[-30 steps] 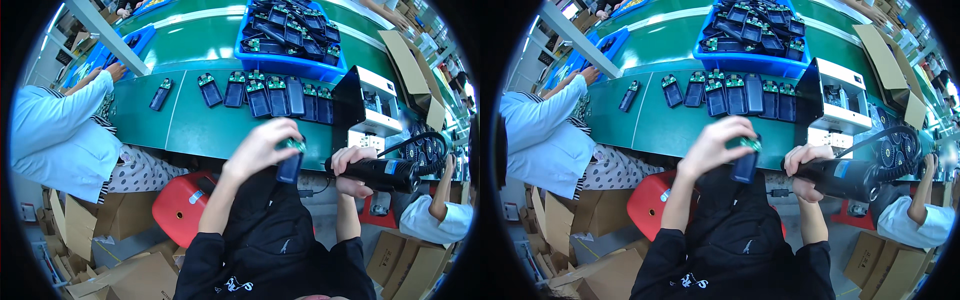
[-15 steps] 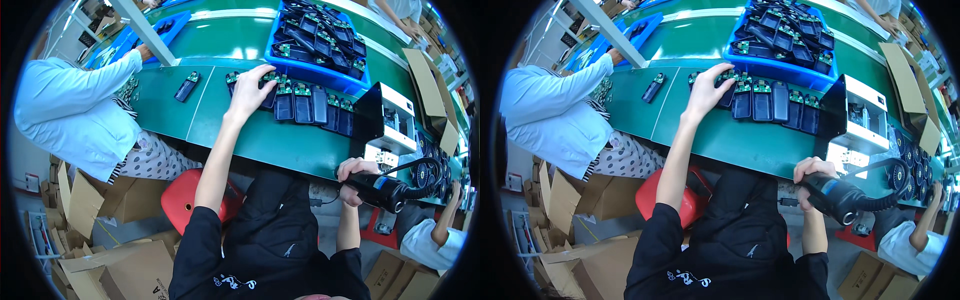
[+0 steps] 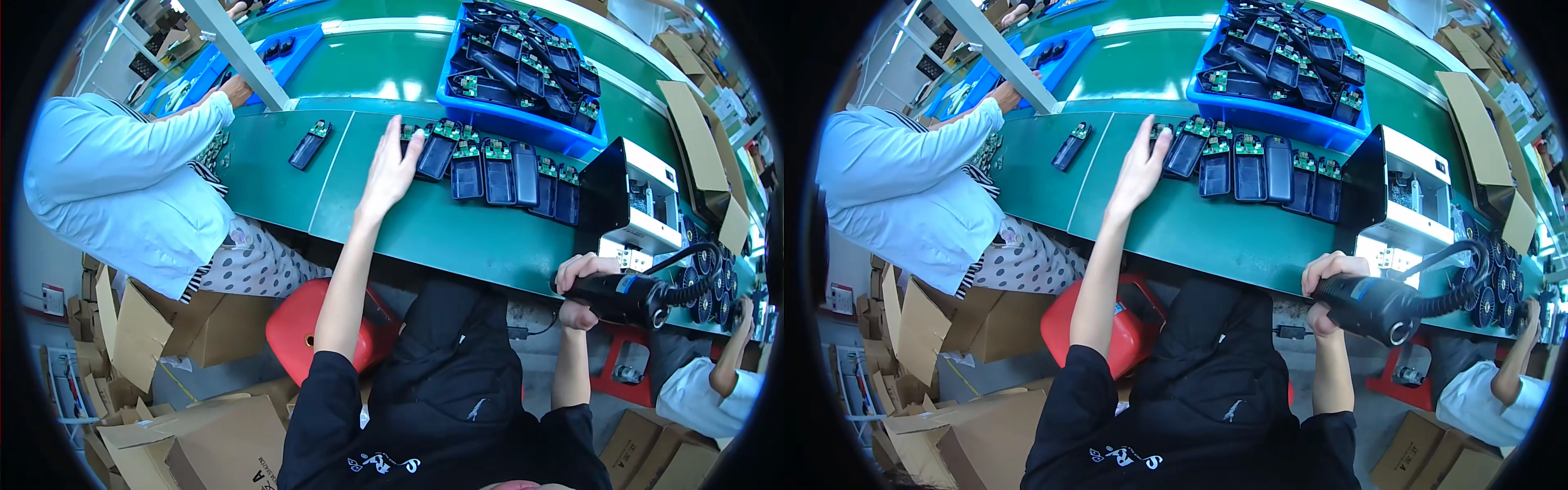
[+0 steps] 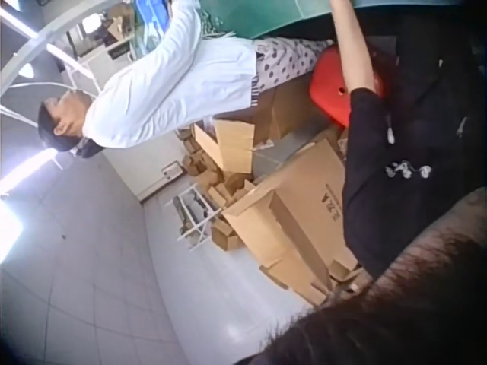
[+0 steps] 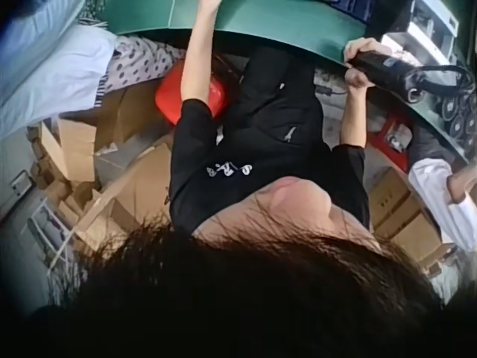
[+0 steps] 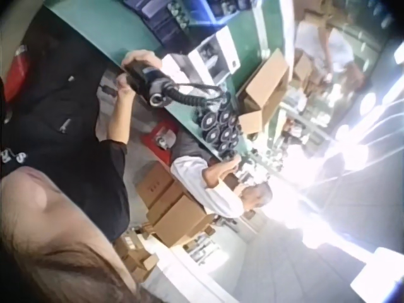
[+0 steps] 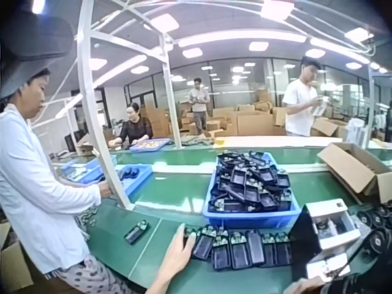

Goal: The person assembles electronic components by securing them into casings with screws using a power screwdriver.

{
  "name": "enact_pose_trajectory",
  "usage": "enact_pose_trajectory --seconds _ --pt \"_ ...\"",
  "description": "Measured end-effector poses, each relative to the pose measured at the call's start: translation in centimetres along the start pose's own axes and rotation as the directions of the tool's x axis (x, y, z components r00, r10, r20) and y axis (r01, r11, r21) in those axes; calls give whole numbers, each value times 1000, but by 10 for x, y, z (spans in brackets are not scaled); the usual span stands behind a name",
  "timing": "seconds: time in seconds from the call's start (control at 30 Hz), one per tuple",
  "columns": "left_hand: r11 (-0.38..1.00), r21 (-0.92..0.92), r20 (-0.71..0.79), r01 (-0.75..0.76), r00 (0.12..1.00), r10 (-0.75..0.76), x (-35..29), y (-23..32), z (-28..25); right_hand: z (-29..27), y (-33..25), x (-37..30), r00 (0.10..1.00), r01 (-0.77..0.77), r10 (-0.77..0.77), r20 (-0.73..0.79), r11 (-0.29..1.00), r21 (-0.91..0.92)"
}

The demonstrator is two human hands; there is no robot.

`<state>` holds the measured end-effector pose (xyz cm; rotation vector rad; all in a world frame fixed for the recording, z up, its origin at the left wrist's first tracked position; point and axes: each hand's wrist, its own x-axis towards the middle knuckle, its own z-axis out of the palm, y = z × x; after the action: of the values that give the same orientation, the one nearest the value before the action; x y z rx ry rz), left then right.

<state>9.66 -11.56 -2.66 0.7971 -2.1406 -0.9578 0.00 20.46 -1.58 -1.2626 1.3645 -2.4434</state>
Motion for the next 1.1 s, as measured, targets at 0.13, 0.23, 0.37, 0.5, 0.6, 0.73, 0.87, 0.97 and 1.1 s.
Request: enact_pose_trajectory --seconds 0.13,0.23,0.37,0.5,0.6,0.73,0.87,0.97,1.1 --pt "994 77 -64 -73 995 78 -4 0 21 5 -4 1 1000 -18 18 -7 999 -29" --pt "988 77 -88 -134 986 140 9 2 4 4 -1 3 999 -39 39 -8 998 -48" --pt "890 309 -88 -335 922 378 44 -22 -75 1 -6 -2 999 -43 43 -1 998 -41" --pt "747 542 139 -385 918 372 52 -71 -149 3 -6 1 999 -41 42 18 999 -26" --pt "769 477 290 -425 902 319 54 -70 -151 4 -7 3 999 -47 48 21 998 -41" --pt "832 444 367 -333 914 171 33 -38 -151 9 -18 5 1000 -24 24 -5 982 -186" --pt "908 339 372 -247 921 112 6 -9 -132 0 -40 5 993 -116 116 -31 993 15" --pt "955 212 363 -209 924 122 -20 4 -119 -8 -76 15 990 114 -112 -81 993 20" --pt "960 102 372 -261 905 206 -50 27 -96 -37 -117 45 968 239 -243 -70 969 -53"
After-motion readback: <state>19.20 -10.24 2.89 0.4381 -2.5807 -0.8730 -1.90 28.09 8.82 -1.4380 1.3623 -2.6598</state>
